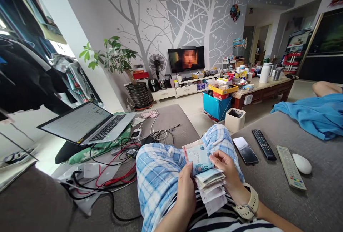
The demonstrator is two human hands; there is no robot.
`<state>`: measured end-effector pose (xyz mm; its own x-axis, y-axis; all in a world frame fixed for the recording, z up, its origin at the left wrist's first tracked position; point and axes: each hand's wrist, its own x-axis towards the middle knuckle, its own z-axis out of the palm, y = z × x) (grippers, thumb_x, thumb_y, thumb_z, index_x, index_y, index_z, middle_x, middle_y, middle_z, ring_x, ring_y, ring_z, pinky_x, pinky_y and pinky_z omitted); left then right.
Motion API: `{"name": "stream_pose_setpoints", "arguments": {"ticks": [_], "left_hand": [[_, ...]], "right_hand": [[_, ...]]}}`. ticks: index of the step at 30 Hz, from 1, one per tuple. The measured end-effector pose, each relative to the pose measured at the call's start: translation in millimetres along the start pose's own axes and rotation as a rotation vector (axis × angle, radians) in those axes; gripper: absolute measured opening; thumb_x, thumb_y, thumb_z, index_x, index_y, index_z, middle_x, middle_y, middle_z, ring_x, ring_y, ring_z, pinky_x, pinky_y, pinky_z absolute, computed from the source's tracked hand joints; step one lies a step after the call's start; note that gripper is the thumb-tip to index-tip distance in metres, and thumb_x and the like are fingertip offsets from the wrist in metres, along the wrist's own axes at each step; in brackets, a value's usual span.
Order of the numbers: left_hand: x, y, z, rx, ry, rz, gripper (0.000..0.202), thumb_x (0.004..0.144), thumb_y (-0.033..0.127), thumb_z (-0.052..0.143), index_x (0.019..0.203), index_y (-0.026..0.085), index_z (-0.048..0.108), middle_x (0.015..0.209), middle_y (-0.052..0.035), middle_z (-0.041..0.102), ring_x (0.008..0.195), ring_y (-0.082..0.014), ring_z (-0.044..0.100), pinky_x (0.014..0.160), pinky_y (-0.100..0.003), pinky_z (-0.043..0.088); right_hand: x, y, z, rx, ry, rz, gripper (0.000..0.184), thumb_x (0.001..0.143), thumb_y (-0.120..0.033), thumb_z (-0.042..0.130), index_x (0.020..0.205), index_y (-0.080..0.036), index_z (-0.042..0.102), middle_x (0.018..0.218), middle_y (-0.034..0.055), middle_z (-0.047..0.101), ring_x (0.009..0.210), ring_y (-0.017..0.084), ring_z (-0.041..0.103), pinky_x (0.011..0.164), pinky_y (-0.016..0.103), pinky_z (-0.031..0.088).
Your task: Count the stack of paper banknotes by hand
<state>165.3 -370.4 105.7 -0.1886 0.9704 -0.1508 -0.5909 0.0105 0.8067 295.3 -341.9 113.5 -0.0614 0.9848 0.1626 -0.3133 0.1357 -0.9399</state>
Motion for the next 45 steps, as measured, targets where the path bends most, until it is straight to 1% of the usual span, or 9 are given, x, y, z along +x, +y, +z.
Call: {"name": "stream_pose_setpoints", "arguments": {"ticks": [6, 11, 13, 18, 23, 26, 34, 39, 45], "left_hand": [[0, 3, 2.1, 0.029, 0.002, 0.009, 0.029, 0.071, 0.034, 0.067, 0.088, 0.011, 0.072, 0.093, -0.0091, 0.073, 0.086, -0.0230, 0.066, 0.080, -0.032, 0.048], [0, 6, 4.9, 0.047, 0.031, 0.000, 0.022, 0.068, 0.031, 0.067, 0.078, 0.012, 0.070, 0.077, -0.0046, 0.071, 0.072, -0.0204, 0.064, 0.069, -0.030, 0.048], [1, 6, 4.6, 0.038, 0.030, -0.013, 0.023, 0.067, 0.032, 0.067, 0.078, 0.012, 0.069, 0.075, -0.0040, 0.070, 0.069, -0.0203, 0.063, 0.065, -0.030, 0.047], [-1, 8, 5.8, 0.043, 0.031, -0.023, 0.021, 0.067, 0.033, 0.066, 0.075, 0.014, 0.068, 0.073, -0.0038, 0.070, 0.070, -0.0213, 0.063, 0.062, -0.029, 0.047], [-10, 16, 16.2, 0.037, 0.075, -0.022, 0.014, 0.067, 0.027, 0.063, 0.074, 0.015, 0.067, 0.077, -0.0043, 0.071, 0.076, -0.0224, 0.064, 0.064, -0.029, 0.048], [-12, 19, 19.7, 0.051, 0.076, -0.015, 0.016, 0.067, 0.028, 0.064, 0.076, 0.016, 0.067, 0.079, -0.0039, 0.072, 0.078, -0.0221, 0.065, 0.066, -0.029, 0.048], [-2, 10, 11.2, 0.080, 0.050, -0.017, 0.020, 0.068, 0.032, 0.065, 0.077, 0.014, 0.069, 0.073, -0.0030, 0.070, 0.068, -0.0190, 0.062, 0.068, -0.030, 0.047], [0, 7, 8.2, 0.067, 0.044, -0.019, 0.016, 0.068, 0.032, 0.066, 0.069, 0.016, 0.066, 0.069, -0.0008, 0.067, 0.063, -0.0164, 0.058, 0.065, -0.028, 0.046], [-3, 8, 11.7, 0.101, 0.118, 0.020, 0.016, 0.066, 0.032, 0.067, 0.061, 0.018, 0.064, 0.062, 0.0004, 0.065, 0.061, -0.0176, 0.057, 0.061, -0.028, 0.043]], "right_hand": [[2, -4, 2, 0.006, 0.014, -0.002, 0.033, 0.074, -0.044, 0.068, 0.062, -0.020, 0.050, 0.055, -0.0050, 0.038, 0.050, 0.011, 0.030, 0.049, 0.026, 0.024], [5, -5, 3, 0.014, 0.027, -0.031, 0.031, 0.073, -0.043, 0.069, 0.062, -0.019, 0.052, 0.055, -0.0043, 0.039, 0.051, 0.011, 0.032, 0.049, 0.026, 0.026], [7, -5, 3, 0.018, 0.020, -0.033, 0.031, 0.073, -0.043, 0.069, 0.062, -0.019, 0.052, 0.054, -0.0044, 0.039, 0.051, 0.011, 0.031, 0.049, 0.026, 0.025], [7, -7, 3, 0.041, 0.000, -0.029, 0.031, 0.075, -0.042, 0.068, 0.062, -0.019, 0.051, 0.055, -0.0046, 0.038, 0.051, 0.011, 0.030, 0.049, 0.026, 0.024], [5, -12, 4, 0.065, 0.003, -0.022, 0.035, 0.073, -0.046, 0.069, 0.061, -0.019, 0.051, 0.054, -0.0049, 0.039, 0.050, 0.010, 0.030, 0.048, 0.026, 0.026], [6, -11, 3, 0.059, 0.015, -0.013, 0.035, 0.072, -0.047, 0.069, 0.062, -0.019, 0.051, 0.055, -0.0045, 0.040, 0.050, 0.011, 0.031, 0.048, 0.026, 0.026], [4, -10, 1, 0.089, 0.015, 0.005, 0.028, 0.076, -0.040, 0.068, 0.063, -0.019, 0.052, 0.055, -0.0048, 0.040, 0.049, 0.010, 0.031, 0.048, 0.026, 0.025], [2, -8, -1, 0.089, 0.014, -0.001, 0.023, 0.077, -0.037, 0.067, 0.066, -0.019, 0.056, 0.059, -0.0034, 0.045, 0.053, 0.011, 0.036, 0.051, 0.026, 0.028], [1, -8, -2, 0.082, 0.014, 0.004, 0.023, 0.077, -0.036, 0.066, 0.066, -0.019, 0.055, 0.059, -0.0037, 0.044, 0.055, 0.012, 0.035, 0.052, 0.026, 0.028]]}}
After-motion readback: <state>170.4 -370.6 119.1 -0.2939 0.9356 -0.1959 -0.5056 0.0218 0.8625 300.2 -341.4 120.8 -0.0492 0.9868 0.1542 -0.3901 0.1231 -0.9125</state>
